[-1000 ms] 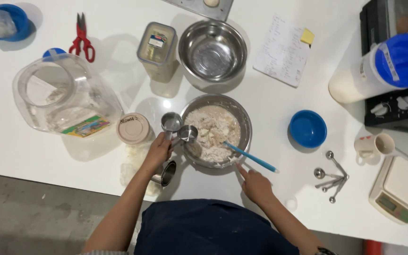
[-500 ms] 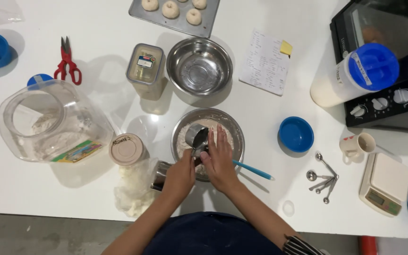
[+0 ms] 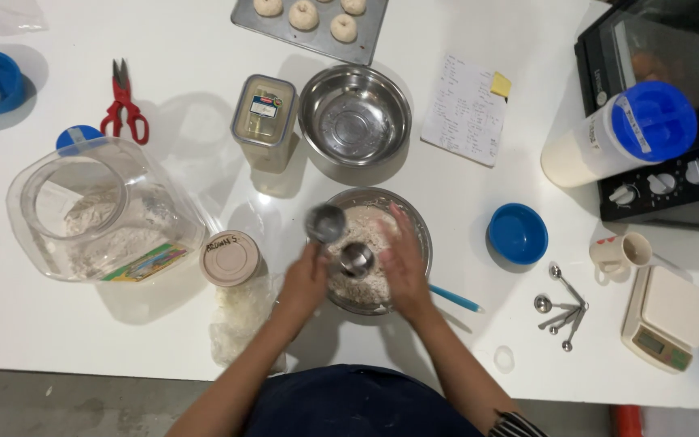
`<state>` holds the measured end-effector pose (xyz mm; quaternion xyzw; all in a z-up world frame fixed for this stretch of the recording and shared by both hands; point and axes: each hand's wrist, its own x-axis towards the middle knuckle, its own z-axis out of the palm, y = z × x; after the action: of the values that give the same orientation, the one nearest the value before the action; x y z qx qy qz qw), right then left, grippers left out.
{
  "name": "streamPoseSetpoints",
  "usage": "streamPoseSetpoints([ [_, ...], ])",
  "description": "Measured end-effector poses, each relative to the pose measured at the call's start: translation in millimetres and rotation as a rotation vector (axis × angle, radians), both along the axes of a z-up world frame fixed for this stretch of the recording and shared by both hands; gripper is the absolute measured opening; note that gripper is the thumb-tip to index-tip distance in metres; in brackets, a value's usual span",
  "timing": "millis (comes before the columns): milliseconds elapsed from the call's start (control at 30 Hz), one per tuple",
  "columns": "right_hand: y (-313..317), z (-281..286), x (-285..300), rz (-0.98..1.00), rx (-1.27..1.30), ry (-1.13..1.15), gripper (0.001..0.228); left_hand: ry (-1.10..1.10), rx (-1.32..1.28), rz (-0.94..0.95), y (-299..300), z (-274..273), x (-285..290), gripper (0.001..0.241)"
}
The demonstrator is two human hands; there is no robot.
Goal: Measuring and mixing ingredients into a dough in a bakery kitchen.
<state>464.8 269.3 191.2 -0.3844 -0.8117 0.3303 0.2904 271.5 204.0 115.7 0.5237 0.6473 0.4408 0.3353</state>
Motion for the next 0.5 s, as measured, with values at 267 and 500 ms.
streamPoseSetpoints([
  [267,-73,-121,87,-0.036,0.032,-0.738,0.054,-1.138,-0.309,0.322,81,-45,-113,0.011],
  [500,-102,-121,75,0.007,0.180,-1.073,0.071,-1.253,-0.364,0.531,128,-142,-166,0.014],
])
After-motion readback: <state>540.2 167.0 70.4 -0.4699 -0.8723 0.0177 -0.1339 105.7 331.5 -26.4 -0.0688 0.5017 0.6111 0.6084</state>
